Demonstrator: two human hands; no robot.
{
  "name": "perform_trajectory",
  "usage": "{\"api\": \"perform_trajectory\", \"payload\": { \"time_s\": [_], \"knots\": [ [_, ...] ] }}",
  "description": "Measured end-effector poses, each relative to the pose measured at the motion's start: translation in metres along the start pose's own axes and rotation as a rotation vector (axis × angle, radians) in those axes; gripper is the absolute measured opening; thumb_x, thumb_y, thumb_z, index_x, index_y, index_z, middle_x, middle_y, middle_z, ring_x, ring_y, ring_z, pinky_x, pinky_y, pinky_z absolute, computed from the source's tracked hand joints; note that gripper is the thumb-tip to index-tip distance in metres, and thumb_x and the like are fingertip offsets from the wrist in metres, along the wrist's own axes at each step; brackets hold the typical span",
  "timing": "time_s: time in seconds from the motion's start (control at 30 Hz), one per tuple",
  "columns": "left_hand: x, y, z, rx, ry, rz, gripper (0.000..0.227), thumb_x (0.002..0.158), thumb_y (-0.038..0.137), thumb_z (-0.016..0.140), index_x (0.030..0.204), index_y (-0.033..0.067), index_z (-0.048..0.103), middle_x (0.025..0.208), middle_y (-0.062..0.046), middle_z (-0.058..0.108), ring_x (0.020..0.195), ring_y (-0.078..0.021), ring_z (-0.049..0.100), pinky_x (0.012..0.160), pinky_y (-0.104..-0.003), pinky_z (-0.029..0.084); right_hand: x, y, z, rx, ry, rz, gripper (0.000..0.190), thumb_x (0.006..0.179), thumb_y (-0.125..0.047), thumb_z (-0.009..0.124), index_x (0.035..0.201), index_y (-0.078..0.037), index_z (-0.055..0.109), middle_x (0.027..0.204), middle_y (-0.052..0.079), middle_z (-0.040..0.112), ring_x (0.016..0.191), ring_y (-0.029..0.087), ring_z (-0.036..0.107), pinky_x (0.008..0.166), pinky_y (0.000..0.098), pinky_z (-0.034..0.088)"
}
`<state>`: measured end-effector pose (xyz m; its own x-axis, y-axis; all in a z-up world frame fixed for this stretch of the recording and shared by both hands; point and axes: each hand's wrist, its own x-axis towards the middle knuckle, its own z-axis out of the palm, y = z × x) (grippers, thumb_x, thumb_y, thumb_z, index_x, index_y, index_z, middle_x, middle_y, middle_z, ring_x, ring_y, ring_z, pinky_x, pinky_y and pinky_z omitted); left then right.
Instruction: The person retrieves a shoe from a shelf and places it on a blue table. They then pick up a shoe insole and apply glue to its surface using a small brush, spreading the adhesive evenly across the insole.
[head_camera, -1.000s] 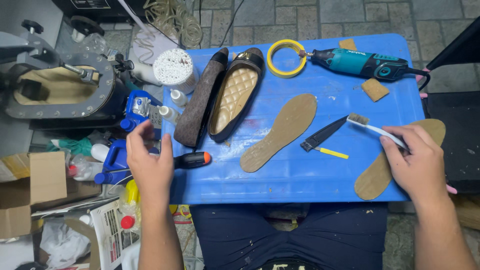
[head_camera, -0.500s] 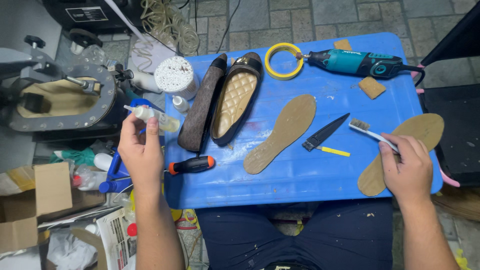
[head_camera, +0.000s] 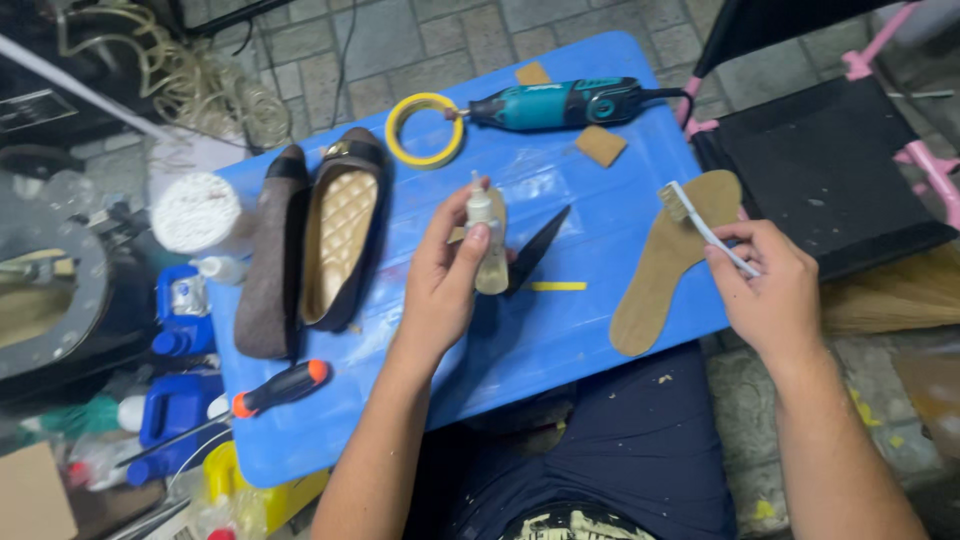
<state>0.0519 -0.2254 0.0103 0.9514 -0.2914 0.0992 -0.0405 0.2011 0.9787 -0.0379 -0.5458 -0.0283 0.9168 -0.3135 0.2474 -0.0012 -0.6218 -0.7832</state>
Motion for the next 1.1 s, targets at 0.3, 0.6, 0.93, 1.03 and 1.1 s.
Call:
{"api": "perform_trajectory", "payload": {
  "time_s": [0.3, 0.6, 0.93, 1.03, 1.1],
  "knots": [
    [0.045, -0.057, 0.079, 0.41, -0.277, -0.059, 0.042, 0.099, 0.031, 0.065, 0.132, 0.0045, 0.06, 0.104, -0.01, 0.069, 0.089, -0.0188, 0.068, 0.079, -0.033, 0.055, -0.007, 0.046, -0.032, 0.045, 0.061, 0.1, 0.018, 0.099, -0.005, 0.07, 0.115, 0.001, 0.067, 0.094, 0.006, 0.072, 0.084, 0.007, 0.066, 0.076, 0.0235, 0.054],
    [0.067, -0.071, 0.121, 0.693, -0.335, 0.124, 0.035, 0.09, 0.023, 0.077, 0.114, 0.0029, 0.061, 0.107, -0.019, 0.069, 0.1, -0.0373, 0.068, 0.085, -0.044, 0.053, -0.017, 0.063, -0.04, 0.031, 0.103, 0.134, 0.018, 0.101, -0.007, 0.07, 0.116, 0.001, 0.068, 0.096, 0.006, 0.073, 0.087, 0.008, 0.067, 0.079, 0.0239, 0.053],
    [0.065, -0.068, 0.125, 0.798, -0.362, 0.322, 0.038, 0.083, 0.012, 0.079, 0.119, 0.0048, 0.07, 0.111, -0.017, 0.065, 0.102, -0.039, 0.065, 0.09, -0.046, 0.052, -0.015, 0.059, -0.05, -0.036, 0.102, 0.076, 0.016, 0.099, -0.006, 0.071, 0.114, -0.001, 0.07, 0.097, 0.008, 0.072, 0.087, 0.011, 0.068, 0.076, 0.0256, 0.054],
    [0.067, -0.066, 0.126, 0.829, -0.363, 0.317, 0.04, 0.083, 0.013, 0.079, 0.122, 0.0073, 0.071, 0.11, -0.015, 0.067, 0.1, -0.0375, 0.065, 0.088, -0.045, 0.052, -0.012, 0.057, -0.05, -0.057, 0.098, 0.071, 0.016, 0.099, -0.006, 0.071, 0.114, -0.001, 0.071, 0.097, 0.009, 0.072, 0.086, 0.011, 0.069, 0.073, 0.0252, 0.054],
    [0.07, -0.066, 0.127, 0.857, -0.352, 0.365, 0.042, 0.081, 0.014, 0.08, 0.121, 0.0061, 0.071, 0.11, -0.015, 0.068, 0.099, -0.0377, 0.065, 0.087, -0.046, 0.052, -0.011, 0.056, -0.05, -0.061, 0.098, 0.067, 0.016, 0.099, -0.006, 0.072, 0.113, -0.001, 0.071, 0.098, 0.009, 0.072, 0.085, 0.011, 0.069, 0.071, 0.0249, 0.054]
  ]
}}
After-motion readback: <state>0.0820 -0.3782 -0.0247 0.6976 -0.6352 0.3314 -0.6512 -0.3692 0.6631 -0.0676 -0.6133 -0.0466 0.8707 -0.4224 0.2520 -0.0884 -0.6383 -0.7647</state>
